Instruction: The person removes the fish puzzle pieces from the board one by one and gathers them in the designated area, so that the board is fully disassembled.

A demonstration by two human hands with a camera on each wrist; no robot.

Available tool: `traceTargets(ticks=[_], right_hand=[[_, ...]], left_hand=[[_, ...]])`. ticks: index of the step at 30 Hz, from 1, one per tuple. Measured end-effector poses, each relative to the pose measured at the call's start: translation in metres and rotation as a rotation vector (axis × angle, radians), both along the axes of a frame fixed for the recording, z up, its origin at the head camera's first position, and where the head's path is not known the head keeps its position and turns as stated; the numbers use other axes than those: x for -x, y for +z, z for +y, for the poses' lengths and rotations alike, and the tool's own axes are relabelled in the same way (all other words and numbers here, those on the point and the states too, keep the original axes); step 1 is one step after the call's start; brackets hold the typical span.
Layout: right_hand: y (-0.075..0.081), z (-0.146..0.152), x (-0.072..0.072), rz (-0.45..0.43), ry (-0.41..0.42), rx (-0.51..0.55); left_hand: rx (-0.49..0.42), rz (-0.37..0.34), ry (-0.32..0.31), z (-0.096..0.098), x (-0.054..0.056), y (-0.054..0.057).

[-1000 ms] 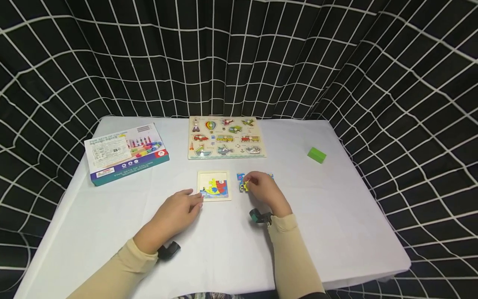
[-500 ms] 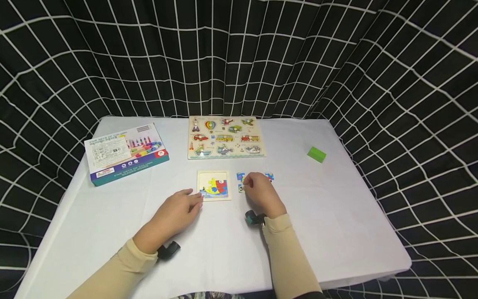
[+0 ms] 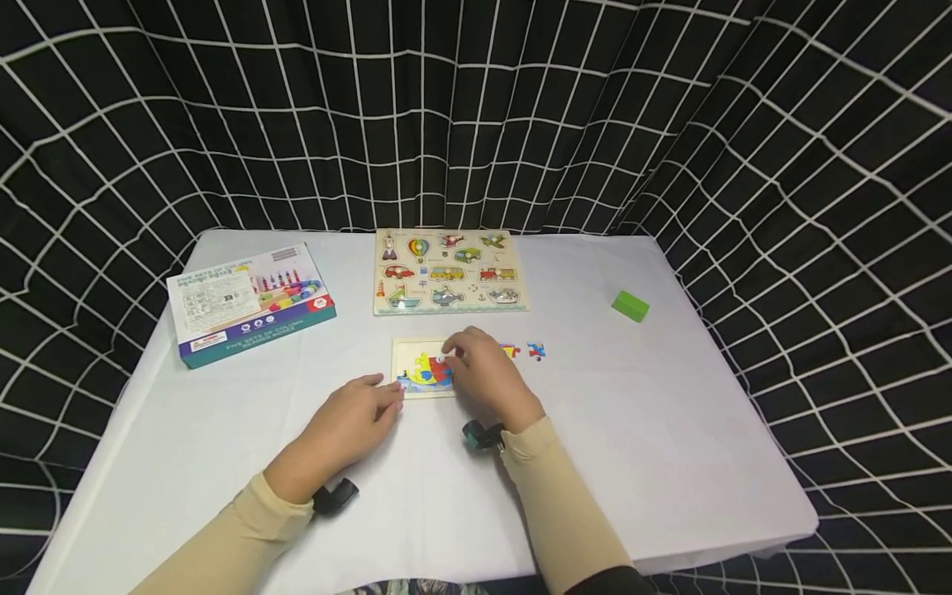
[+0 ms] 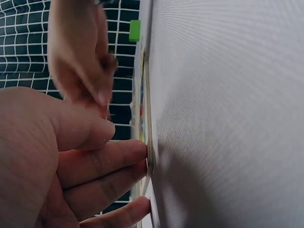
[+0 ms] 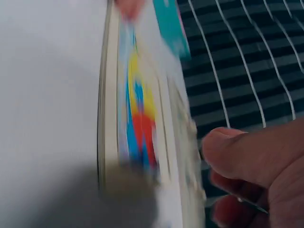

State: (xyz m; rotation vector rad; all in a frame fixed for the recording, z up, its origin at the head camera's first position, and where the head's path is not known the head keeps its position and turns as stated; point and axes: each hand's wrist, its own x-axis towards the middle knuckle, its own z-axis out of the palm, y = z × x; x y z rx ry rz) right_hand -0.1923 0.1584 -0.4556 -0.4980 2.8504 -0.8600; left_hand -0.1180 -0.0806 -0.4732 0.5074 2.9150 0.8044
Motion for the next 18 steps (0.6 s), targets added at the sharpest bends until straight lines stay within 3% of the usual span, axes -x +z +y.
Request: traceTargets(ticks=[5,18], right_hand=[[-0.002,-0.029,0.011,-0.057,0.133,-0.088],[0.001,-0.039,0.024,-0.196,0.115,-0.132]], left_hand=[[-0.006,-0.006,-0.010,0.000,0.000,0.000],[-0.014,0.023,-0.013,-0.001,0.001,0.000]])
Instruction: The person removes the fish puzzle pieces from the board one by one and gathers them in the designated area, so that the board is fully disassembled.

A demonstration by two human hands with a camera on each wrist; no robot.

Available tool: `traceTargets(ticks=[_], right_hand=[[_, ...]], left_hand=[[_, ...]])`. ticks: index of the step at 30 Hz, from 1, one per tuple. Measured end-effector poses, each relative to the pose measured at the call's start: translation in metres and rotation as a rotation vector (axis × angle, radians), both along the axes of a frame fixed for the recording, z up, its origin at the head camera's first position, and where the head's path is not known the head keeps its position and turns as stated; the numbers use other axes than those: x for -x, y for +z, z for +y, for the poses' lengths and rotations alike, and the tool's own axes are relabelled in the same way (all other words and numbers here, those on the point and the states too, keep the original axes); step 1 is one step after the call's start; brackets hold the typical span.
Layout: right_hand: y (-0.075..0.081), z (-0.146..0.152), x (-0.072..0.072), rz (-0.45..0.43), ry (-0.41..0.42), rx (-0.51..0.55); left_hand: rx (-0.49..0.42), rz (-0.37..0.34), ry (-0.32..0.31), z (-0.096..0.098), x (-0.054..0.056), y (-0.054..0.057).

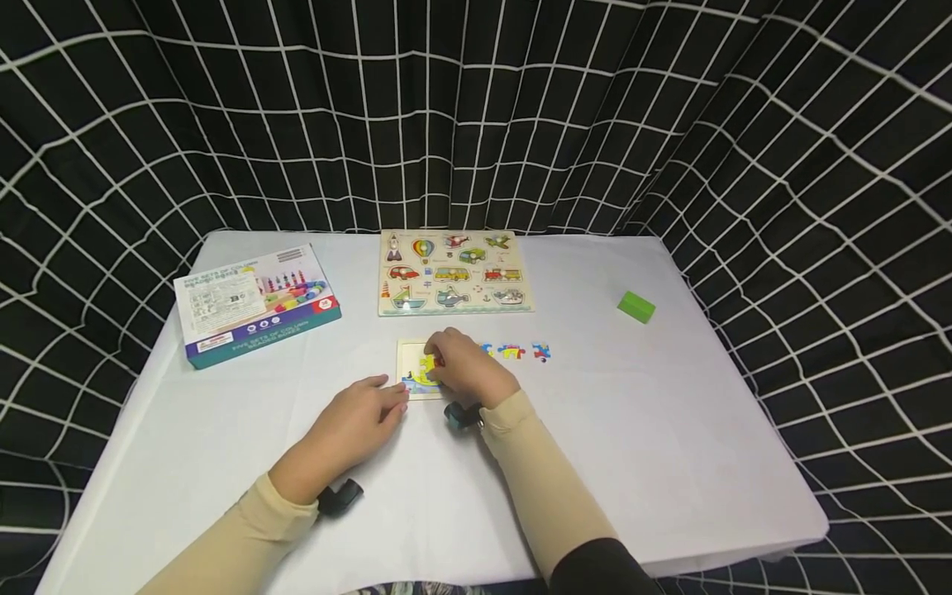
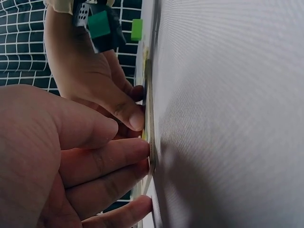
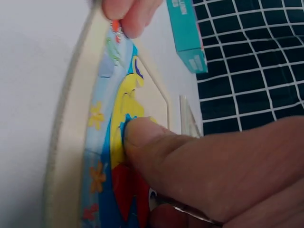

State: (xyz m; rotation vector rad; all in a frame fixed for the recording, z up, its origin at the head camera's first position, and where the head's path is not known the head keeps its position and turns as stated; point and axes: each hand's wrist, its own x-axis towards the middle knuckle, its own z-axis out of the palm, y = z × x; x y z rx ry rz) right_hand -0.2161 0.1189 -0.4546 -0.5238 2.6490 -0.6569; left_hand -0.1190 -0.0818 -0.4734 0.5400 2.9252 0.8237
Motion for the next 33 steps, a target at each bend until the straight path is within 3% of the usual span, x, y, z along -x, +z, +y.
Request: traceTargets(ticks=[5,15,21,25,29,33], right_hand=[[0.000,0.000,-0.001,-0.003,-0.024,0.020],[-0.003,0.007,-0.019,0.176,-0.036,0.114],[-0.001,0.010,-0.028,0.244,-0.024,0.104],[0.003,0.014,-0.029,0.256,-0.016,0.153],[0.015,0.034,-0.026,0.254,-0.085,0.236],[0.025,0.072,-0.022,0.223,-0.237,0.226]], left_hand=[[-0.005,0.017,-0.013,0.000,-0.001,-0.001],[0.002,-0.002,-0.001,0.000,-0.002,0.001],[-0.003,0.008,-0.007,0.001,-0.002,0.002],[-0.003,0.013,-0.011,0.000,-0.001,0.002],[-0.004,0.023,-0.014,0.000,-0.002,0.001],[-0.002,0.007,-0.012,0.000,-0.002,0.001]])
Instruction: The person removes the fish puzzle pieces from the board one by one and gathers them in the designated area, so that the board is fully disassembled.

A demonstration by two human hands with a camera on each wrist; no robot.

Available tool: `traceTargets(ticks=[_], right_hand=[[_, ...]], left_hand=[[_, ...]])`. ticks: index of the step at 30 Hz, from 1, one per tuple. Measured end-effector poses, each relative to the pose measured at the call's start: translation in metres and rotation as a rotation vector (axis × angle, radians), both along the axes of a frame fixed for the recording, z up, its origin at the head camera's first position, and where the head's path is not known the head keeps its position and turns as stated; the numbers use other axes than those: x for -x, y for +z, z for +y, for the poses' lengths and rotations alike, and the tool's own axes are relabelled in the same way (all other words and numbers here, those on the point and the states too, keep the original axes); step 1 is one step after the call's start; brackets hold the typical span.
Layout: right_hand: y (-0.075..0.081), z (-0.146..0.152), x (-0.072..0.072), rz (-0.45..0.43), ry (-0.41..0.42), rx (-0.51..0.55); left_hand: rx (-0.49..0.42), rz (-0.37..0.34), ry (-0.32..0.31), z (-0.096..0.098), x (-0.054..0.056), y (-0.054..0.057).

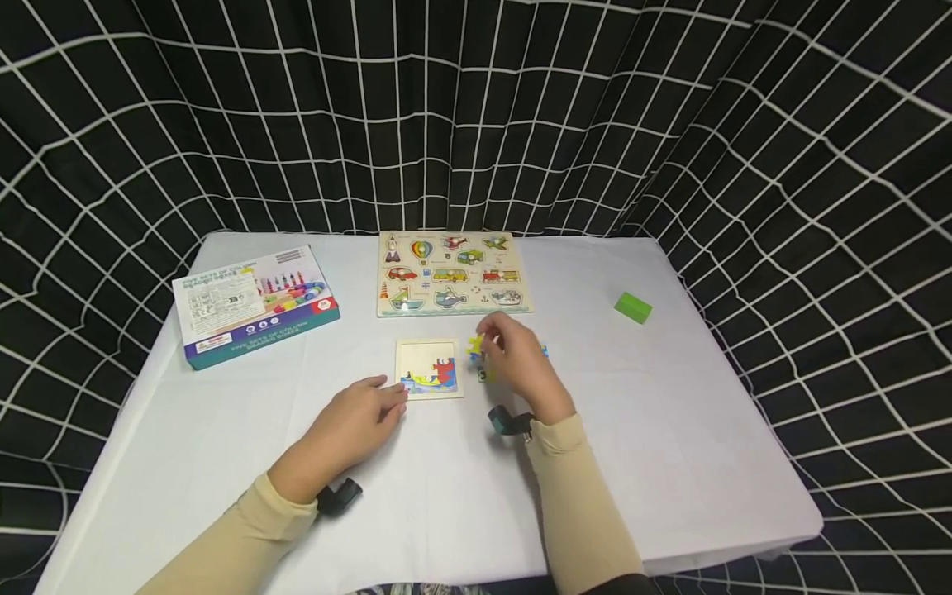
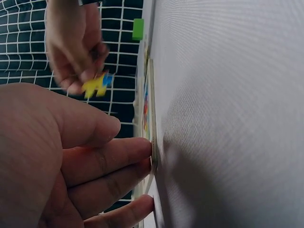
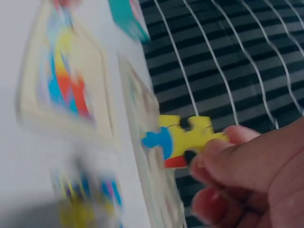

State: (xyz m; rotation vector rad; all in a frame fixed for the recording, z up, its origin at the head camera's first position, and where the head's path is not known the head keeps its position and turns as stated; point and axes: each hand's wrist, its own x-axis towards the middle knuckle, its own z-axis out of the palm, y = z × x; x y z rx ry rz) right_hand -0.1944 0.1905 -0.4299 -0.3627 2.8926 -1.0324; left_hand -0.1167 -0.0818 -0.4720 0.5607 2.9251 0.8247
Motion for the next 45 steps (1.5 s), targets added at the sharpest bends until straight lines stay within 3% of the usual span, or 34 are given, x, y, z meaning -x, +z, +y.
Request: traceTargets(ticks=[4,9,19,31,37,41,45], right_hand=[[-0.004,0.035,0.002,-0.146,-0.105,-0.045],[-0.012,0.056,-0.001,-0.282,-0.121,-0.068],[-0.019,0.058,-0.001,-0.290,-0.144,-0.048],[-0.023,0.042,-0.001,-0.270,-0.206,-0.152],[-0.013,0.024,-0.005,-0.180,-0.128,-0.151],[-0.008,-0.008,-0.005,-0.083,0.015,-0.147],[-0.015,-0.037,-0.001,-0.043,0.173,-0.205]], left_hand=[[0.003,-0.026,0.008,0.001,0.001,0.000],[-0.001,-0.033,0.008,0.001,0.001,0.000],[0.005,-0.029,0.013,0.001,0.002,-0.003],[0.000,-0.037,0.020,0.001,0.001,-0.002],[0.003,-0.031,0.015,0.000,0.002,-0.003],[0.006,-0.027,0.021,0.000,0.002,-0.004],[0.009,-0.039,0.021,0.002,0.002,-0.005]])
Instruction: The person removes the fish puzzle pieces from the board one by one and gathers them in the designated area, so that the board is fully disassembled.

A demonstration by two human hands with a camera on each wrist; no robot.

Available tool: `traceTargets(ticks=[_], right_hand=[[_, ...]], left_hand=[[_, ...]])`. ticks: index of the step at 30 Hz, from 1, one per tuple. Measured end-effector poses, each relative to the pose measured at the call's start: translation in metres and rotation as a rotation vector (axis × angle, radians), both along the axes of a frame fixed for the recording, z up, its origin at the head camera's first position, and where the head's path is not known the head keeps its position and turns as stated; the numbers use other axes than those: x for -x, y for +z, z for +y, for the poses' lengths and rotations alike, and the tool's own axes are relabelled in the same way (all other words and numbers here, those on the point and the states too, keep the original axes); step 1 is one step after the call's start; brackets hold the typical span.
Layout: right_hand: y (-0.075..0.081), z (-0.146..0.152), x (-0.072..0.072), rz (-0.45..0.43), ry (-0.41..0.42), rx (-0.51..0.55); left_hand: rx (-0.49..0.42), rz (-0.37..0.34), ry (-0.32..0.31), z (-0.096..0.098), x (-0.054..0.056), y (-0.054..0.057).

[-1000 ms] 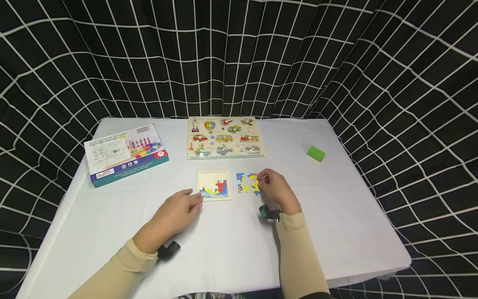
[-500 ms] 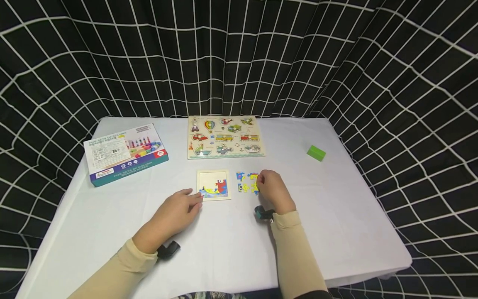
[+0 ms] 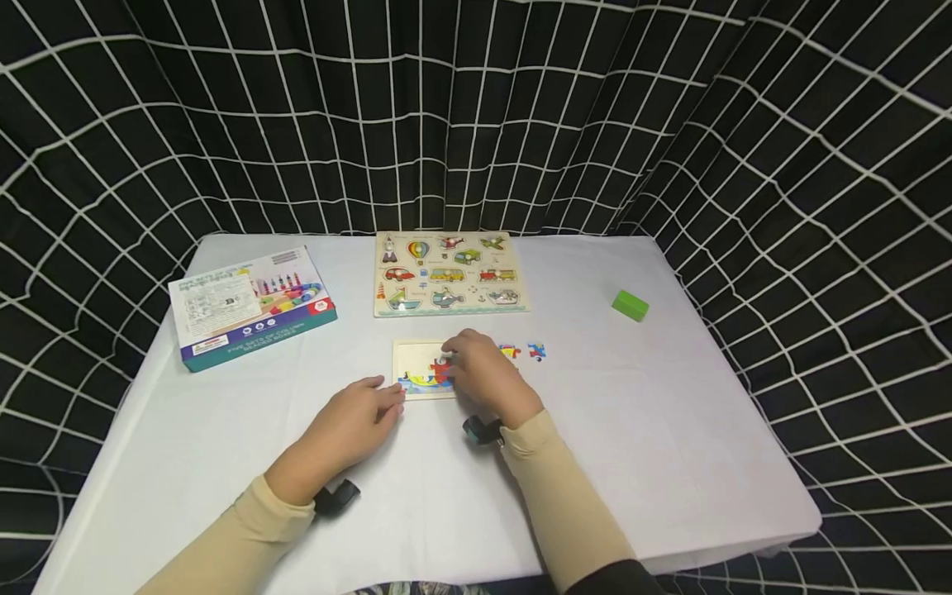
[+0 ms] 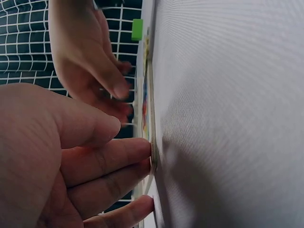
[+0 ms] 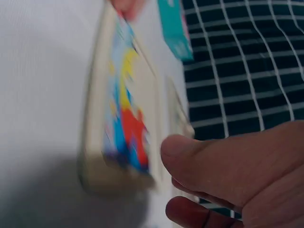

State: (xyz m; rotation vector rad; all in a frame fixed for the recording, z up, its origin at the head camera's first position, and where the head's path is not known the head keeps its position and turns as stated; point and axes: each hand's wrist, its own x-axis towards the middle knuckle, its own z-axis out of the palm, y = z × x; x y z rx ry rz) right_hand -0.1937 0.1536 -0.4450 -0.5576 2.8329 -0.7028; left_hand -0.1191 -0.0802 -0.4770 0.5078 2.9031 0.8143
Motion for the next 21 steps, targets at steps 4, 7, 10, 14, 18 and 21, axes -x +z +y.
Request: traceTargets(ticks=[4,7,10,14,18,21], right_hand=[[-0.009,-0.018,0.004,0.005,0.050,-0.087],[-0.012,-0.023,0.006,0.003,0.031,-0.114],[-0.012,-0.023,0.008,-0.008,0.027,-0.118],[-0.010,-0.022,0.012,-0.045,0.041,-0.129],[-0.007,-0.022,0.016,-0.091,0.035,-0.112],[-0.006,-0.021,0.017,-0.085,0.035,-0.075]], left_hand=[[-0.003,-0.014,-0.004,0.000,0.000,0.001],[-0.006,-0.002,-0.008,-0.001,0.000,0.003],[-0.005,0.022,-0.012,-0.001,0.000,0.004],[0.001,0.031,-0.015,-0.001,0.000,0.004],[0.004,0.024,-0.014,-0.001,0.000,0.002],[0.003,0.022,-0.015,-0.001,0.000,0.002]])
